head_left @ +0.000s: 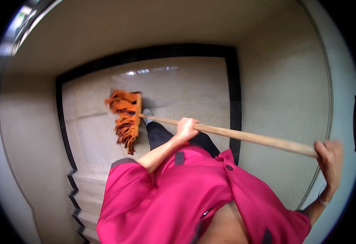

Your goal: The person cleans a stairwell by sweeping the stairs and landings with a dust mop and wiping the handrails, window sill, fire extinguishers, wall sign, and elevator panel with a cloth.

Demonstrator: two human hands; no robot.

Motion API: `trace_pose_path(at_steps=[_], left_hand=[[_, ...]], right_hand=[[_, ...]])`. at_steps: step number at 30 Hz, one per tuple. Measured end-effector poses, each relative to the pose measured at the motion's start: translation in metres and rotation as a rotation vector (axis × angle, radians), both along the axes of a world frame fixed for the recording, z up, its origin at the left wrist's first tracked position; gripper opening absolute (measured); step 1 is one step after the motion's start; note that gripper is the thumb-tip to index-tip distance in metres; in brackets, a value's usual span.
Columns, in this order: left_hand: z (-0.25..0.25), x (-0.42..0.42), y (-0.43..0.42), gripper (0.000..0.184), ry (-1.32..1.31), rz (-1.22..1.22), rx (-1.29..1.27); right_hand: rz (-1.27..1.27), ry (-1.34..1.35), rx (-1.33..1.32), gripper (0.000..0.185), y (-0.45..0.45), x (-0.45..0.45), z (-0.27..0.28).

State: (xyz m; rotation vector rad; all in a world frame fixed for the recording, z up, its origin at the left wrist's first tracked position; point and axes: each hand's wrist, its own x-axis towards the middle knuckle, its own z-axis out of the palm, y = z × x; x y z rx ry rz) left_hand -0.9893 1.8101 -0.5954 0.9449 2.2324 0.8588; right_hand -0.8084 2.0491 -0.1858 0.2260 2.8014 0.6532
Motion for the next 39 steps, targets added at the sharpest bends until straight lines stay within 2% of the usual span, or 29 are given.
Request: trace_pose_path(at_steps=[1,4,5,6,9,11,12,13,14,17,19,22,25,27,29,30,31,32,33,34,35,36,37,39], left_hand=[[0.000,0.023,0.029,0.018,0.007,-0.123,0.020],[0.021,0.072,0.101,0.016,0.017,-0.467,0.130],[0.044,0.031,0.123,0.016,0.046,-0.533,0.134],[0.052,0.028,0.152,0.015,0.063,-0.626,0.136],[0.037,0.032,0.241,0.012,0.165,-0.818,0.272],[0.021,0.026,0.287,0.012,0.249,-0.907,0.341],[0.008,-0.005,0.335,0.012,0.259,-0.923,0.371],[-0.013,-0.023,0.358,0.012,0.264,-0.988,0.318],[-0.031,-0.039,0.376,0.012,0.276,-1.053,0.273],[-0.062,-0.085,0.394,0.011,0.278,-1.101,0.204],[-0.077,-0.105,0.377,0.009,0.234,-1.058,0.205],[-0.092,-0.146,0.318,0.010,0.179,-0.849,0.242],[-0.093,-0.186,0.259,0.014,0.101,-0.683,0.125],[-0.051,-0.239,0.179,0.017,0.067,-0.527,0.159],[-0.089,-0.273,0.150,0.020,0.084,-0.342,0.197],[-0.085,-0.299,0.127,0.022,0.051,-0.303,0.085],[-0.111,-0.316,0.099,0.024,0.052,-0.204,-0.008],[-0.124,-0.334,0.067,0.029,0.105,-0.058,0.033],[-0.132,-0.354,0.041,0.031,0.112,0.027,-0.113],[-0.150,-0.378,0.004,0.032,0.169,0.053,-0.075],[-0.161,-0.394,-0.032,0.031,0.246,0.090,-0.089],[-0.166,-0.417,-0.060,0.028,0.219,0.041,-0.253],[-0.151,-0.430,-0.075,0.022,0.179,0.106,-0.344],[-0.153,-0.443,-0.114,0.017,0.286,0.035,-0.354]], right_hand=[[-0.185,0.003,0.011,0.015,0.003,0.058,0.004],[-0.492,0.131,-0.068,0.025,-0.021,0.192,0.026],[-0.563,0.162,-0.073,0.030,-0.029,0.175,0.036],[-0.655,0.171,-0.069,0.031,-0.039,0.188,0.034],[-0.881,0.247,-0.092,0.037,-0.063,0.211,0.019],[-0.954,0.402,-0.131,0.044,-0.080,0.207,-0.025],[-0.914,0.395,-0.173,0.051,-0.048,0.166,-0.034],[-1.017,0.255,-0.204,0.048,-0.042,0.125,-0.052],[-1.057,0.255,-0.218,0.046,-0.042,0.098,-0.075],[-1.079,0.250,-0.218,0.046,-0.029,0.056,-0.113],[-0.995,0.297,-0.208,0.044,-0.014,0.042,-0.119],[-0.861,0.118,-0.295,0.044,0.025,0.016,-0.105],[-0.616,0.103,-0.351,0.040,0.071,-0.041,-0.095],[-0.473,0.051,-0.286,0.036,0.042,-0.115,-0.060],[-0.385,-0.089,-0.286,0.029,0.097,-0.185,-0.101],[-0.322,-0.098,-0.300,0.024,0.106,-0.213,-0.123],[-0.265,-0.108,-0.311,0.020,0.108,-0.242,-0.149],[-0.075,0.025,-0.317,0.013,0.096,-0.291,-0.165],[0.031,0.094,-0.361,0.010,0.092,-0.325,-0.191],[0.009,0.062,-0.435,0.010,0.078,-0.360,-0.214],[0.135,0.200,-0.552,0.011,0.064,-0.387,-0.237],[0.163,0.217,-0.613,0.008,0.041,-0.408,-0.256],[0.258,0.299,-0.652,0.005,0.019,-0.426,-0.269],[0.327,0.211,-0.625,0.009,-0.008,-0.430,-0.282]])
